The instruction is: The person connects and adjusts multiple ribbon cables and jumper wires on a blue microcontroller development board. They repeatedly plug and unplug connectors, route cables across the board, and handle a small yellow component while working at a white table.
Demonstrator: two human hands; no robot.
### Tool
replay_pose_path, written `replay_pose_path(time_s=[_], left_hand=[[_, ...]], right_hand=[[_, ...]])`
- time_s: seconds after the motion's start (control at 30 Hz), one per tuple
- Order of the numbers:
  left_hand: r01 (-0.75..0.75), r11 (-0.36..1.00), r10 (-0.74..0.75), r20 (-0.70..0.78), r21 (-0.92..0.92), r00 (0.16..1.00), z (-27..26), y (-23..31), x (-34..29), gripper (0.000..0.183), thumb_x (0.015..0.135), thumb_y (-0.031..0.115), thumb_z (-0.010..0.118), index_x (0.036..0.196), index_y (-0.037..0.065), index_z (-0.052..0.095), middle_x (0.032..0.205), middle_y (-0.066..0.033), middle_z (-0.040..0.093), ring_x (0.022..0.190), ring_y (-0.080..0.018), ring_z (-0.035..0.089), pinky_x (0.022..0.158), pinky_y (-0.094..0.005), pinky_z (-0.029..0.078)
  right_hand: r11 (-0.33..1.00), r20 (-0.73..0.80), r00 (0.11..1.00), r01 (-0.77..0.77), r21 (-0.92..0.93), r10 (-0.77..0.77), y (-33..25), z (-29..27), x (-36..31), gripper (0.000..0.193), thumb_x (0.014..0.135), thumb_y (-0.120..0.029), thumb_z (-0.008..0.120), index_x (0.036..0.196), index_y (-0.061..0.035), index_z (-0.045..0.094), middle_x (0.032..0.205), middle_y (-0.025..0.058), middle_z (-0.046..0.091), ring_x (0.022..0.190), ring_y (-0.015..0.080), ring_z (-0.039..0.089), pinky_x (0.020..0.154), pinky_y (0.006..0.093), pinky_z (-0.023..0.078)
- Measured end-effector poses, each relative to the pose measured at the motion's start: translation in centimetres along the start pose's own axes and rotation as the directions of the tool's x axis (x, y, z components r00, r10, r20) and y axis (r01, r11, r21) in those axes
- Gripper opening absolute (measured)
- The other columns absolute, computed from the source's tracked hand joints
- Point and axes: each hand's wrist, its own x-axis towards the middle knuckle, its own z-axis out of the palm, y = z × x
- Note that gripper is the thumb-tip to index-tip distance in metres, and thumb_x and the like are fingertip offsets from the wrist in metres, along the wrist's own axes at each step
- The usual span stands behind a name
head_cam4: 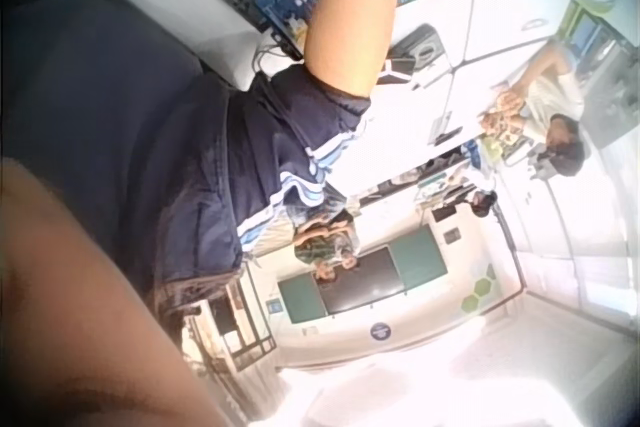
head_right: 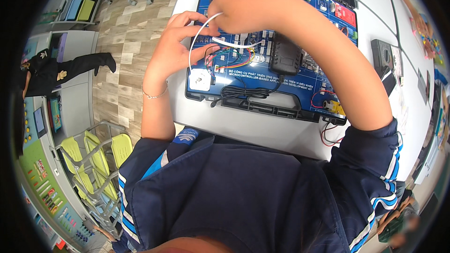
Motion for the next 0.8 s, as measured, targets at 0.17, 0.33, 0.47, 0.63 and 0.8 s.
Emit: replay_pose_path(time_s=[0.17, 0.33, 0.47, 0.63, 0.8], left_hand=[[0.053, 0.999, -0.052, -0.054, 0.011, 0.997, 0.6, 0.1, 0.0, 0.033, 0.063, 0.027, 0.093, 0.091, 0.015, 0.080, 0.109, -0.0016, 0.066, 0.112, -0.0276, 0.055, 0.097, -0.0384, 0.047], [0.082, 0.996, -0.080, -0.104, 0.020, 0.991, 0.9, 0.3, -0.1, 0.031, 0.062, 0.029, 0.093, 0.086, 0.014, 0.080, 0.106, -0.0013, 0.067, 0.107, -0.0270, 0.058, 0.093, -0.0379, 0.049], [0.097, 0.995, -0.092, -0.116, 0.038, 0.989, 1.2, 0.3, -0.1, 0.031, 0.062, 0.029, 0.093, 0.085, 0.013, 0.080, 0.105, -0.0025, 0.068, 0.105, -0.0271, 0.060, 0.092, -0.0372, 0.050], [0.129, 0.992, -0.127, -0.090, 0.014, 0.988, 1.1, 1.0, -0.1, 0.027, 0.065, 0.025, 0.092, 0.084, 0.011, 0.079, 0.105, -0.0041, 0.068, 0.105, -0.0272, 0.061, 0.091, -0.0372, 0.050], [0.147, 0.989, -0.146, -0.075, 0.017, 0.986, 1.1, 1.2, -0.2, 0.020, 0.069, 0.018, 0.088, 0.085, 0.010, 0.079, 0.106, -0.0049, 0.068, 0.106, -0.0274, 0.060, 0.093, -0.0374, 0.050]], right_hand=[[0.975, 0.120, 0.993, 0.010, -0.220, 0.017, -0.6, 0.5, 0.2, 0.014, 0.081, -0.014, 0.074, 0.093, -0.0091, 0.079, 0.086, 0.0099, 0.073, 0.083, 0.0276, 0.070, 0.071, 0.0375, 0.055], [0.915, 0.044, 0.999, -0.005, -0.404, 0.025, -1.3, 1.4, -0.1, 0.013, 0.079, -0.021, 0.078, 0.087, -0.0102, 0.079, 0.085, 0.0083, 0.072, 0.083, 0.0292, 0.070, 0.070, 0.0395, 0.055], [0.867, -0.056, 0.961, 0.217, -0.449, -0.270, 0.6, 2.8, -0.6, 0.010, 0.080, -0.022, 0.075, 0.085, -0.0135, 0.078, 0.077, 0.0106, 0.071, 0.073, 0.0324, 0.071, 0.062, 0.0406, 0.057], [0.891, -0.053, 0.961, 0.232, -0.390, -0.273, 1.2, 1.9, -0.1, 0.012, 0.080, -0.023, 0.075, 0.086, -0.0138, 0.078, 0.077, 0.0093, 0.070, 0.073, 0.0314, 0.071, 0.063, 0.0402, 0.057], [0.885, -0.058, 0.967, 0.203, -0.420, -0.250, 0.2, 2.2, -0.6, 0.013, 0.077, -0.021, 0.077, 0.083, -0.0088, 0.077, 0.083, 0.0064, 0.070, 0.081, 0.0327, 0.068, 0.068, 0.0408, 0.053]])
